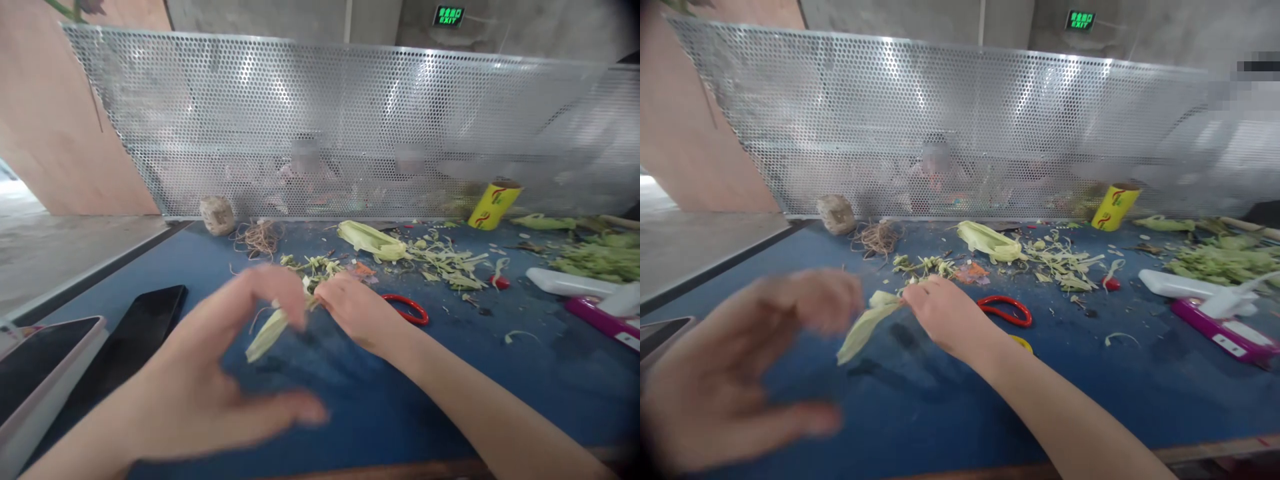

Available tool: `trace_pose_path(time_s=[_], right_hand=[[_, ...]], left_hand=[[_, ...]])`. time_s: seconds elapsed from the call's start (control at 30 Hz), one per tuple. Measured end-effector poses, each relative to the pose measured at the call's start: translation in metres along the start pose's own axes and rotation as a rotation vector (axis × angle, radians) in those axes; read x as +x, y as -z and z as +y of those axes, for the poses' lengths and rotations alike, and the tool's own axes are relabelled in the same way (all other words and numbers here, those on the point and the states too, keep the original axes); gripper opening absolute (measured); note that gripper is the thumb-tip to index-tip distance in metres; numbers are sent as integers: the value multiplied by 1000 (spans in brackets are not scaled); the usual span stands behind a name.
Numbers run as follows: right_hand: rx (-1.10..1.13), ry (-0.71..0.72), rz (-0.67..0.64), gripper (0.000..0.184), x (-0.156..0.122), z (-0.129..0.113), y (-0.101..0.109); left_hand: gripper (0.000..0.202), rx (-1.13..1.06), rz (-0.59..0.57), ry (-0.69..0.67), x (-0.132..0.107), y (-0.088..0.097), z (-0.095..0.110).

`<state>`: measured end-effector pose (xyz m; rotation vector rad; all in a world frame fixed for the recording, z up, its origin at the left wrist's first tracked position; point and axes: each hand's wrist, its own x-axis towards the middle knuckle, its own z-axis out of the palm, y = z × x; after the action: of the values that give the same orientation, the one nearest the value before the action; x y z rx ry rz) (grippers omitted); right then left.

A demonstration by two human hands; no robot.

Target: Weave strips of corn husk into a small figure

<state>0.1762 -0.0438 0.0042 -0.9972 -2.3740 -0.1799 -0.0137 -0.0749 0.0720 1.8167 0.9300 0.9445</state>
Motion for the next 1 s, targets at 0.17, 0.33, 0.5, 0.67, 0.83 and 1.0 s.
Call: trace_pose_path(time_s=[0.17, 0.33, 0.5, 0.67, 0.83, 1.0], right_hand=[[-258, 263, 80, 16, 1, -4, -2], [-406, 397, 162, 21, 1, -6, 6], [-478, 450, 178, 21, -1, -7, 9], [-526, 532, 245, 19, -3, -10, 12], [-580, 622, 254, 16, -2, -15, 13], [-580, 638, 269, 16, -3, -16, 14]], left_hand=[[76, 303, -203, -119, 27, -5, -27], [77, 36, -338, 239, 28, -9, -44], [31, -46, -553, 353, 25, -3, -33], [28, -315, -493, 523, 27, -3, -27], [34, -283, -539, 696, 29, -9, -34], [36, -319, -457, 653, 26, -15, -37]])
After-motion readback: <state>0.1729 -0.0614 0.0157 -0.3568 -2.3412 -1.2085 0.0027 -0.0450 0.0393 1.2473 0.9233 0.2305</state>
